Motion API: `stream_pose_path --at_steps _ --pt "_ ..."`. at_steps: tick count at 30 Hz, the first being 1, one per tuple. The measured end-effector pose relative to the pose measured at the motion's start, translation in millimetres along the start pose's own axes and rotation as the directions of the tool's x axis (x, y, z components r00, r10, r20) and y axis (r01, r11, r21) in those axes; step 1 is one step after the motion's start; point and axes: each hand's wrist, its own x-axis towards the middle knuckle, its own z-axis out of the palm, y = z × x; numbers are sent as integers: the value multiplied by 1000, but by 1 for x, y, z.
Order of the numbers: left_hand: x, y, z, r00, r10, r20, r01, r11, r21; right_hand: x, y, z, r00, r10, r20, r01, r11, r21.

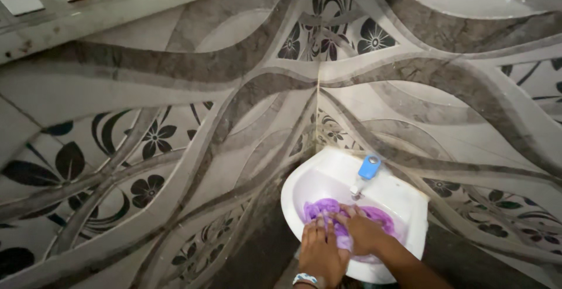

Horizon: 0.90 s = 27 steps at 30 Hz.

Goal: The person repeatedly wets, scrubs, and wrings a purple cloth in a white bathroom sink under running water. The hands manipulate the cloth continuously, rinsing and squeezing it throughout the clip.

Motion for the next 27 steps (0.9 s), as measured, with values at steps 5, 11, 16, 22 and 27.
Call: stream_pose_path --at_steps 5,11,16,22,27 --pt "2 5 -10 993 -35 111 31 999 34 11 13 14 996 -42 -84 42 999 0" --pt "-7 5 -10 995 0 104 5 999 -46 -11 45 11 986 -163 32 166 976 -140" --pt "-16 3 10 969 121 -217 -138 988 -63 -23 65 8 981 -192 29 195 965 -178" --pt "-9 -8 35 970 115 -214 -133 988 -75 -3 37 27 994 -112 -1 107 957 -270" --pt "-7 -15 40 933 166 -319 -181 983 -20 4 2 11 991 71 113 -32 949 -314"
